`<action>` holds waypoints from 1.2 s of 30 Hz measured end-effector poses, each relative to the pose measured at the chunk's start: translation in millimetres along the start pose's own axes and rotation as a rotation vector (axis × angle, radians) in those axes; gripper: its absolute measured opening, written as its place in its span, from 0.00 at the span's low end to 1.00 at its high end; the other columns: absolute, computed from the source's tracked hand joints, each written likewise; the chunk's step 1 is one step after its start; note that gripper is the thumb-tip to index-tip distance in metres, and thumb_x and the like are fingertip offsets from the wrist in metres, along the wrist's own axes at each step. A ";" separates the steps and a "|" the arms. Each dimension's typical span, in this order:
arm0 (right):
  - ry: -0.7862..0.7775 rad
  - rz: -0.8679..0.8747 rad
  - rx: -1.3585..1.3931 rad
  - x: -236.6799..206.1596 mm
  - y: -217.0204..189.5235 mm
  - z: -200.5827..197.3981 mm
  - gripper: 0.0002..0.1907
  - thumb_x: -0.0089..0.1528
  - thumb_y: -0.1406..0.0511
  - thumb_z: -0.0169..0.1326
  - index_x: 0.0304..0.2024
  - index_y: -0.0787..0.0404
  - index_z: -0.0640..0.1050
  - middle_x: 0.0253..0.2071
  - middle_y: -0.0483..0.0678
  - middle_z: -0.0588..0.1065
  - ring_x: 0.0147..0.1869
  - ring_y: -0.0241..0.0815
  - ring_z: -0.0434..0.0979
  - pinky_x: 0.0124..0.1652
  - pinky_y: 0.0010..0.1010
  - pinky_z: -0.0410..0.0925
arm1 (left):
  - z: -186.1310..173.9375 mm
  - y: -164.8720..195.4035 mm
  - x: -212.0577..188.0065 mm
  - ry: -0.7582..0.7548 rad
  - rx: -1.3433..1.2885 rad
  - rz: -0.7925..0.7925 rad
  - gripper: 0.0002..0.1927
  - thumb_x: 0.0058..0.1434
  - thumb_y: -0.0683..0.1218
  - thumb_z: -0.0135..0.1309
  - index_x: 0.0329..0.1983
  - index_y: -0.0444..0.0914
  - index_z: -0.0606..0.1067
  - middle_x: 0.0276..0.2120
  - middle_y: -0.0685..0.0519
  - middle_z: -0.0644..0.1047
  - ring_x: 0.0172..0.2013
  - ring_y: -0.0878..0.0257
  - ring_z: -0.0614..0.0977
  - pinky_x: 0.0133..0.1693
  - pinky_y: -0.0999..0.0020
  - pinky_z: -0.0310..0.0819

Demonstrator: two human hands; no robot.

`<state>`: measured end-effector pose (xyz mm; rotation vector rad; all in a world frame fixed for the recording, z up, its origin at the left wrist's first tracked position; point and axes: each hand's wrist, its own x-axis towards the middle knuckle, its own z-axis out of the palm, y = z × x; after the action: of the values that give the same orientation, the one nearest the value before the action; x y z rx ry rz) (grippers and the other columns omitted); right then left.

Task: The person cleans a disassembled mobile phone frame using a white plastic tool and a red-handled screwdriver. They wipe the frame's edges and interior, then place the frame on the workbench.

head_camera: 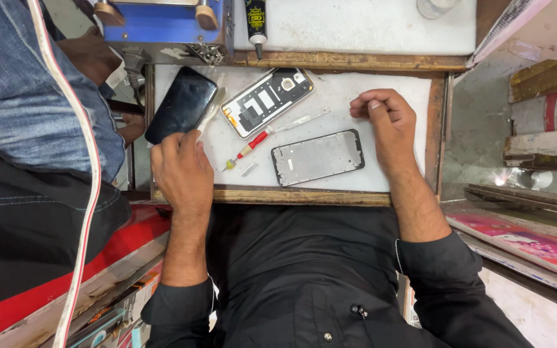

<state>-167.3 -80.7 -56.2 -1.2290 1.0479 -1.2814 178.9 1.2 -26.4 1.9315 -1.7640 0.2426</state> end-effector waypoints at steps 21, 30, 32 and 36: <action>0.029 -0.215 -0.170 -5.5 1.3 -2.5 0.07 0.75 0.72 0.46 0.52 0.67 0.75 0.44 0.51 0.79 0.50 0.37 0.80 0.53 0.29 0.74 | -17.2 45.3 -17.2 -0.446 -0.298 -0.082 0.05 0.65 0.42 0.58 0.43 0.37 0.79 0.39 0.48 0.79 0.40 0.48 0.82 0.43 0.55 0.77; 0.041 -0.283 -0.317 -8.3 0.2 7.9 0.08 0.73 0.75 0.47 0.49 0.69 0.77 0.43 0.52 0.80 0.46 0.38 0.82 0.46 0.27 0.75 | -8.7 10.6 -0.8 -0.284 -0.186 -0.067 0.13 0.65 0.41 0.58 0.53 0.40 0.80 0.42 0.49 0.80 0.41 0.48 0.83 0.42 0.55 0.78; 0.042 -0.292 -0.332 -9.5 2.6 7.2 0.08 0.72 0.75 0.47 0.48 0.69 0.78 0.43 0.52 0.80 0.47 0.38 0.82 0.45 0.27 0.75 | -6.6 8.0 -0.8 -0.312 -0.163 -0.065 0.13 0.65 0.40 0.57 0.53 0.40 0.80 0.43 0.49 0.80 0.42 0.49 0.84 0.43 0.56 0.79; 0.046 -0.359 -0.395 -9.0 -6.0 7.7 0.08 0.72 0.76 0.48 0.47 0.70 0.78 0.40 0.52 0.81 0.45 0.38 0.82 0.43 0.27 0.75 | -4.0 13.4 -5.4 -0.234 -0.177 0.007 0.13 0.65 0.44 0.59 0.52 0.37 0.79 0.47 0.47 0.79 0.42 0.49 0.84 0.42 0.57 0.79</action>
<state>-160.7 -70.8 -50.4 -1.7558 1.1876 -1.4181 166.0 7.4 -22.1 1.8876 -1.8696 -0.1387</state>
